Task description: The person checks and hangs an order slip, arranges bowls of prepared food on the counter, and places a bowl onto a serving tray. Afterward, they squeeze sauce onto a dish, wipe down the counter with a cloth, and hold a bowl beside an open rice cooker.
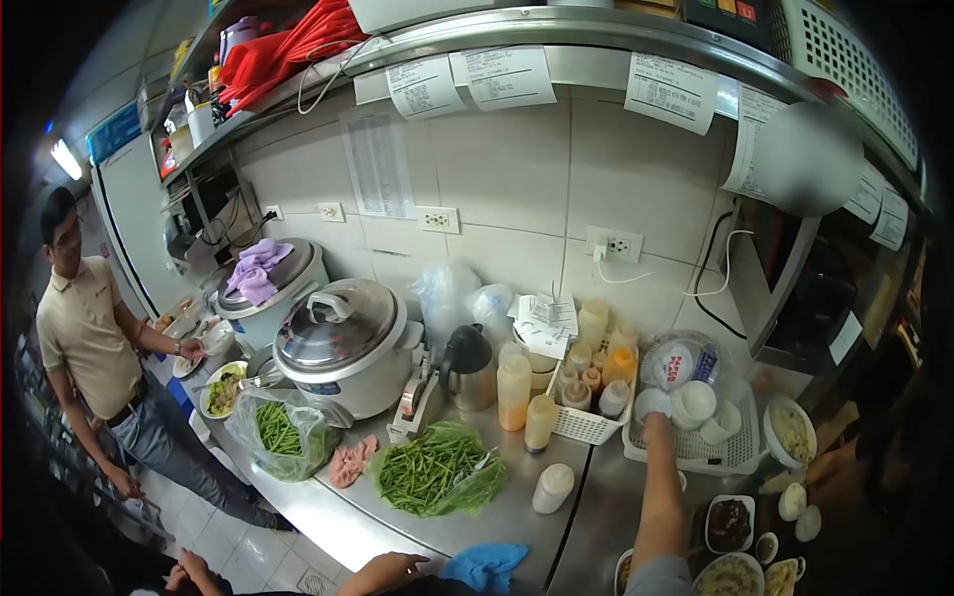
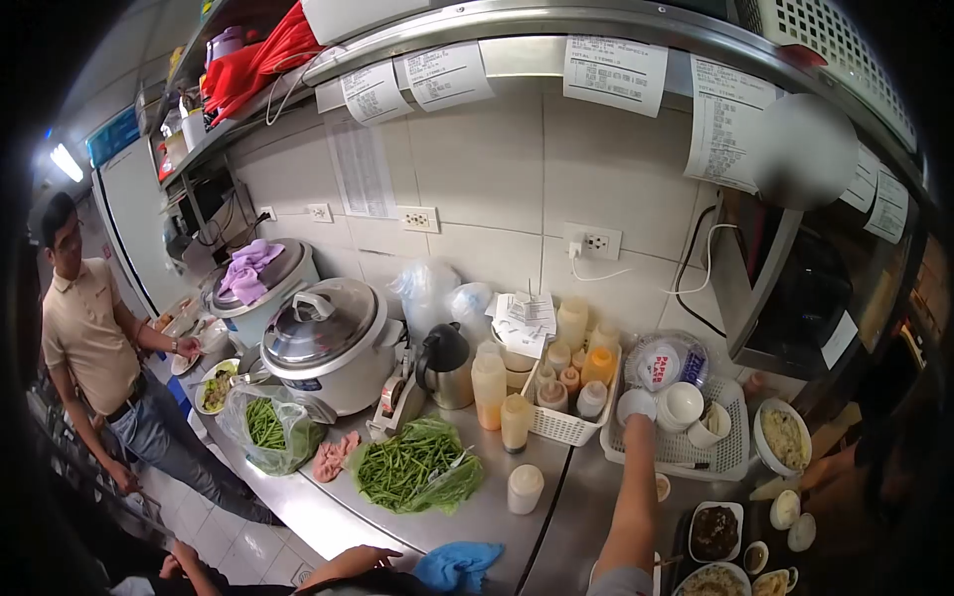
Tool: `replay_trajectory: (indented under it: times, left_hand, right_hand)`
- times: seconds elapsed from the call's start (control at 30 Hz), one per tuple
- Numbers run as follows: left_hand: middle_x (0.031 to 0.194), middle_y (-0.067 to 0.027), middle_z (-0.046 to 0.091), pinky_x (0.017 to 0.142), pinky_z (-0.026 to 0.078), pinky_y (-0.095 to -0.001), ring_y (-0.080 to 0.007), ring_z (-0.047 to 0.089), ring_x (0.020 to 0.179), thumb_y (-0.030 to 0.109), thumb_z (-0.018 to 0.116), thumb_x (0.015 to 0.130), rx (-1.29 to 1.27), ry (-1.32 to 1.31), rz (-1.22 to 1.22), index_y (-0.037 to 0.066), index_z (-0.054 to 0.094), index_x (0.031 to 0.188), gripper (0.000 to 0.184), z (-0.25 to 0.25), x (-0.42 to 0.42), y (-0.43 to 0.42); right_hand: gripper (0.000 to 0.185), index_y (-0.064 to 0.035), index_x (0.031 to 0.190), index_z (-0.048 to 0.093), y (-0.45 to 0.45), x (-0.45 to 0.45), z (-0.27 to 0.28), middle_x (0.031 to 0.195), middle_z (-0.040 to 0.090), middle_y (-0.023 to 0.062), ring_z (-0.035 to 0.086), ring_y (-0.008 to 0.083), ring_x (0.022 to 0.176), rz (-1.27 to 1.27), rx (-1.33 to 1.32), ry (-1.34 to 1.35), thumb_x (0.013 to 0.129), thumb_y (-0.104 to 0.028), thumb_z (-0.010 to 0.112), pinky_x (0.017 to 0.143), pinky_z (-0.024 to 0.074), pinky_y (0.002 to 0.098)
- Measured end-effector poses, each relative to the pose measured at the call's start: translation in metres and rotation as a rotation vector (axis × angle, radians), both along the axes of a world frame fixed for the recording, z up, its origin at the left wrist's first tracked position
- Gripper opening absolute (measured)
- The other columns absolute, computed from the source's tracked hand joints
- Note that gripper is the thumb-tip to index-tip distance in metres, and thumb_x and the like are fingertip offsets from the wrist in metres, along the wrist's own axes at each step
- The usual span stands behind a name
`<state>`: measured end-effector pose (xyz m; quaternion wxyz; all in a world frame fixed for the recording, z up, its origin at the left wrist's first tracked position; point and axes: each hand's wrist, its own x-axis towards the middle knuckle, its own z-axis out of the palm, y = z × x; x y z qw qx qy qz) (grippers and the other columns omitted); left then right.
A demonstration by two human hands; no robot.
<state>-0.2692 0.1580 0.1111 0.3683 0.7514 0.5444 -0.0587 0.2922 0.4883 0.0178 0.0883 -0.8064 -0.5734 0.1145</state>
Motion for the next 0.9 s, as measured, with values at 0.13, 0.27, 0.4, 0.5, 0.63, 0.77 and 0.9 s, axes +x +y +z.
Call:
replay_trajectory:
  times: [0.13,0.27,0.4,0.5,0.63,0.77,0.9]
  left_hand:
    - [0.097,-0.0084,0.069,0.078,0.051,-0.0351,-0.0273,0.065,0.088,0.029,0.054,0.091,0.0,-0.048,-0.05,0.015,0.052,0.129,0.04,-0.005,0.001,0.008]
    - [0.097,-0.0109,0.069,0.08,0.051,-0.0388,-0.0305,0.066,0.086,0.033,0.056,0.09,0.098,-0.169,-0.001,0.014,0.057,0.124,0.039,0.004,0.001,0.02]
    - [0.116,-0.0145,0.062,0.091,0.047,-0.0349,-0.0229,0.061,0.103,0.041,0.052,0.093,-0.305,-0.856,0.187,0.004,0.045,0.134,0.056,0.01,0.027,0.023]
    - [0.13,-0.0159,0.05,0.097,0.044,-0.0436,-0.0265,0.053,0.116,0.055,0.042,0.093,-0.733,-1.221,0.402,0.006,0.031,0.142,0.071,0.056,0.052,0.032]
    - [0.13,-0.0148,0.05,0.092,0.048,-0.0482,-0.0299,0.054,0.114,0.066,0.031,0.091,-1.044,-1.596,0.524,0.011,0.037,0.139,0.073,0.089,0.047,0.048]
    - [0.128,-0.0148,0.052,0.087,0.052,-0.0493,-0.0314,0.057,0.11,0.069,0.026,0.089,-1.027,-1.718,0.69,0.014,0.043,0.134,0.072,0.061,-0.009,0.059]
    - [0.122,-0.014,0.057,0.077,0.056,-0.0474,-0.0327,0.061,0.104,0.068,0.026,0.089,-0.992,-1.769,0.779,0.015,0.045,0.132,0.071,0.058,-0.077,0.068]
  right_hand:
    - [0.021,-0.0045,0.093,0.071,-0.039,-0.003,0.034,0.087,0.067,0.0188,0.066,0.0305,0.08,0.079,0.411,0.038,0.075,-0.015,0.07,0.073,0.05,0.0399]
    - [0.014,-0.0005,0.086,0.068,-0.145,-0.034,0.126,0.075,0.067,0.0082,0.06,0.0129,0.068,0.004,0.653,0.601,0.077,-0.012,0.07,0.063,0.0456,0.0282]
    - [0.016,0.0005,0.087,0.069,-0.263,-0.108,0.221,0.073,0.067,0.006,0.058,0.0106,0.066,0.171,0.545,0.812,0.076,-0.01,0.073,0.06,0.0442,0.0274]
    - [0.016,-0.0037,0.086,0.071,-0.3,-0.181,0.254,0.079,0.068,0.008,0.063,0.0189,0.073,0.61,0.491,0.686,0.073,-0.012,0.076,0.068,0.0482,0.0306]
    - [0.019,-0.0079,0.094,0.071,-0.304,-0.304,0.225,0.083,0.067,0.0073,0.063,0.0224,0.08,0.928,0.397,0.629,0.076,-0.014,0.072,0.072,0.0511,0.0329]
    - [0.026,-0.0093,0.103,0.069,-0.291,-0.381,0.211,0.091,0.067,0.0069,0.061,0.0224,0.091,1.047,0.301,0.56,0.077,-0.015,0.07,0.08,0.0495,0.0336]
    - [0.035,-0.008,0.109,0.066,-0.25,-0.432,0.253,0.107,0.064,0.0093,0.057,0.0255,0.102,1.128,0.34,0.419,0.076,-0.017,0.072,0.089,0.0462,0.0373]
